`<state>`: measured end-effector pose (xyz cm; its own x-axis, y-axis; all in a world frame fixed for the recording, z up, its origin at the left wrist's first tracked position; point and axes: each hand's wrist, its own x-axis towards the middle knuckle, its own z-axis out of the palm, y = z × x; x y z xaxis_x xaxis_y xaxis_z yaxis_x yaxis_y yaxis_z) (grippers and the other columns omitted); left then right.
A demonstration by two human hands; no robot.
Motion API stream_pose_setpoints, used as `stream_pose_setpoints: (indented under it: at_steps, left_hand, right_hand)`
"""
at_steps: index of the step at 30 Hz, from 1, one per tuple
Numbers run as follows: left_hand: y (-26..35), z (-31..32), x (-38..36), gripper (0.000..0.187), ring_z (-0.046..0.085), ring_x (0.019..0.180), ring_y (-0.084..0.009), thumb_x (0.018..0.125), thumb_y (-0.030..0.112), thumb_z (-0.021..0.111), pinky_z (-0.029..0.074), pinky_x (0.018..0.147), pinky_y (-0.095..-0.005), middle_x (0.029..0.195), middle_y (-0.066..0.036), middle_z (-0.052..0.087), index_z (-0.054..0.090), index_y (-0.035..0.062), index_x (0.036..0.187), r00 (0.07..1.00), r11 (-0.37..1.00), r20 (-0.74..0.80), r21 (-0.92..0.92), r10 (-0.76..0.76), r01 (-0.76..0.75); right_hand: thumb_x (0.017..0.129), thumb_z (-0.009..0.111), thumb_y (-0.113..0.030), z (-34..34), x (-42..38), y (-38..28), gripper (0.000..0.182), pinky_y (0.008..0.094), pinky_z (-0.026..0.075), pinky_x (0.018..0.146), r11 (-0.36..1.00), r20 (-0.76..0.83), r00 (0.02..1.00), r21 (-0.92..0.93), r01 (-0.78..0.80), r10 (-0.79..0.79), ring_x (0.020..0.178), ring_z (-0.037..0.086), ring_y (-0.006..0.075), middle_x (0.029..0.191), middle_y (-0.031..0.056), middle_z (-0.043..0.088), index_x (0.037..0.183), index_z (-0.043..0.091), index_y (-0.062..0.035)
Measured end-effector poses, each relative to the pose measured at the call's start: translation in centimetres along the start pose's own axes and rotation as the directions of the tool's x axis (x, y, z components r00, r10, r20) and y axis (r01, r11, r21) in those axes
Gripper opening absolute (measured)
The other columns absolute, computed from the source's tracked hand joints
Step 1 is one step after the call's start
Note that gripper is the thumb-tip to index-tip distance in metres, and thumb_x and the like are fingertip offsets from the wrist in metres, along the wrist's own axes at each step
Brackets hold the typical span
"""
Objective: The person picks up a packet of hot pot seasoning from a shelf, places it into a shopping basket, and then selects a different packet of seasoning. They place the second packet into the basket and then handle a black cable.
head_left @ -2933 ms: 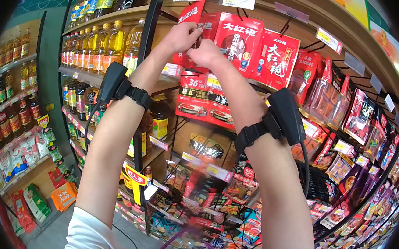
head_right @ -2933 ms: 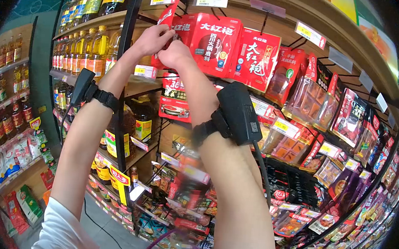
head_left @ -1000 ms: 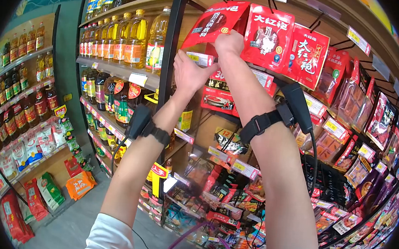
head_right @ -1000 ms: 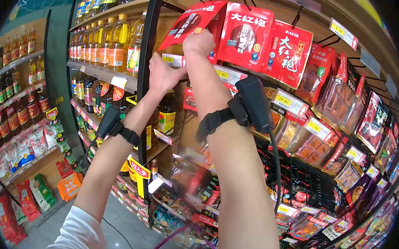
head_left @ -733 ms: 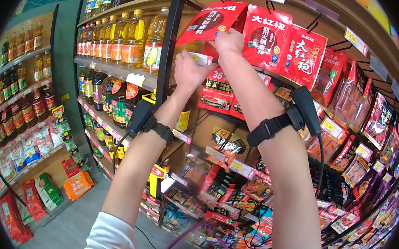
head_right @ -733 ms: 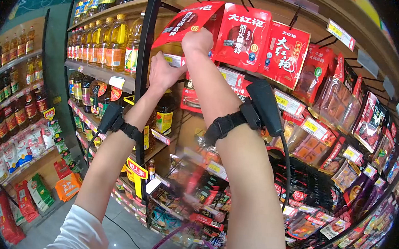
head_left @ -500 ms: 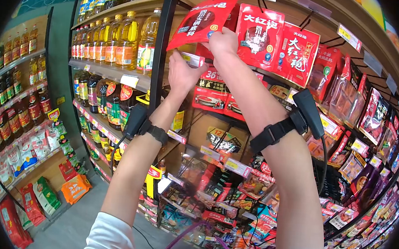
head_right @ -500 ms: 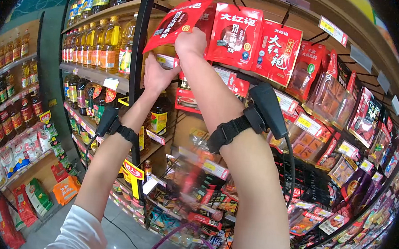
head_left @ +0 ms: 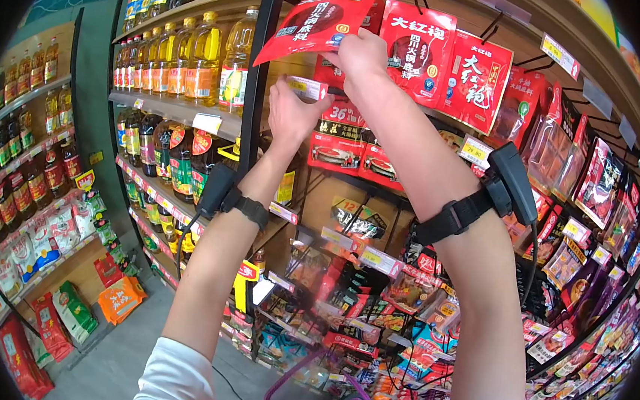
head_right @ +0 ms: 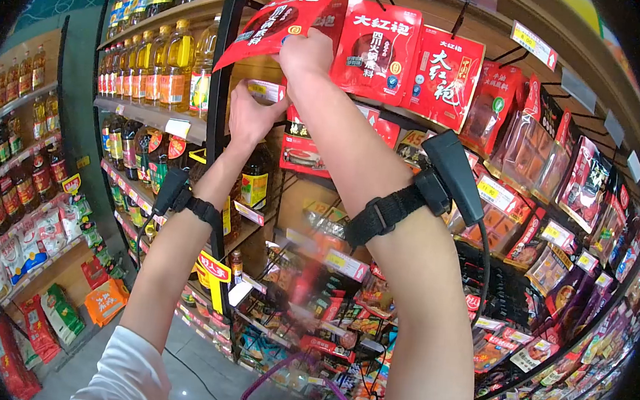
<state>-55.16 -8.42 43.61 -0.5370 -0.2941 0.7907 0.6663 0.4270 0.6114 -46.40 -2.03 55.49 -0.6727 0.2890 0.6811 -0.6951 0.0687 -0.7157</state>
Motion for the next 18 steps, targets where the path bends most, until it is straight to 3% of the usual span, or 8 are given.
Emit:
stream_pose_setpoints:
  at_steps: [10,14,17,18]
  left_hand:
    - [-0.1,-1.0,1.4,0.111,0.051,0.125,-0.038,0.062,0.05,0.086,0.044,0.102,-0.0449,0.134,-0.027,0.048,0.034,-0.0065,0.142,0.98,0.999,0.194,0.026,-0.03,0.026]
    - [-0.4,-0.8,0.9,0.12,0.048,0.128,-0.0392,0.061,0.056,0.085,0.04,0.108,-0.0426,0.136,-0.031,0.046,0.03,-0.0126,0.143,0.99,0.999,0.142,0.051,0.013,-0.02]
    - [-0.5,-0.8,0.6,0.118,0.043,0.131,-0.0408,0.062,0.054,0.084,0.038,0.109,-0.0445,0.138,-0.03,0.042,0.029,-0.0111,0.144,0.996,0.998,0.083,0.051,0.023,-0.028]
    - [-0.7,-0.8,0.3,0.113,0.041,0.131,-0.0415,0.065,0.052,0.083,0.038,0.108,-0.0455,0.139,-0.03,0.04,0.03,-0.0094,0.144,0.998,0.998,0.046,0.041,0.037,-0.039]
  right_hand:
    - [0.096,0.036,0.004,0.3,-1.2,-1.7,0.029,0.0369,0.058,0.094,0.995,0.053,0.998,0.102,-0.021,0.016,0.103,0.067,0.027,0.113,0.0174,0.066,0.113,0.059,0.0074]
    - [0.096,0.037,0.003,0.4,-0.7,-1.9,0.03,0.0371,0.058,0.092,0.996,0.074,0.997,0.09,0.004,-0.01,0.102,0.067,0.0253,0.115,0.0176,0.065,0.118,0.057,0.0074]
    - [0.093,0.047,-0.007,0.8,3.3,1.7,0.037,0.0376,0.048,0.1,0.986,-0.127,0.981,-0.092,0.136,-0.147,0.117,0.062,0.0304,0.127,0.0189,0.063,0.127,0.06,0.0019]
    - [0.094,0.047,-0.009,0.9,3.1,1.5,0.038,0.0372,0.046,0.102,0.984,-0.118,0.981,-0.109,0.14,-0.152,0.12,0.059,0.0307,0.129,0.0196,0.062,0.129,0.059,0.0012]
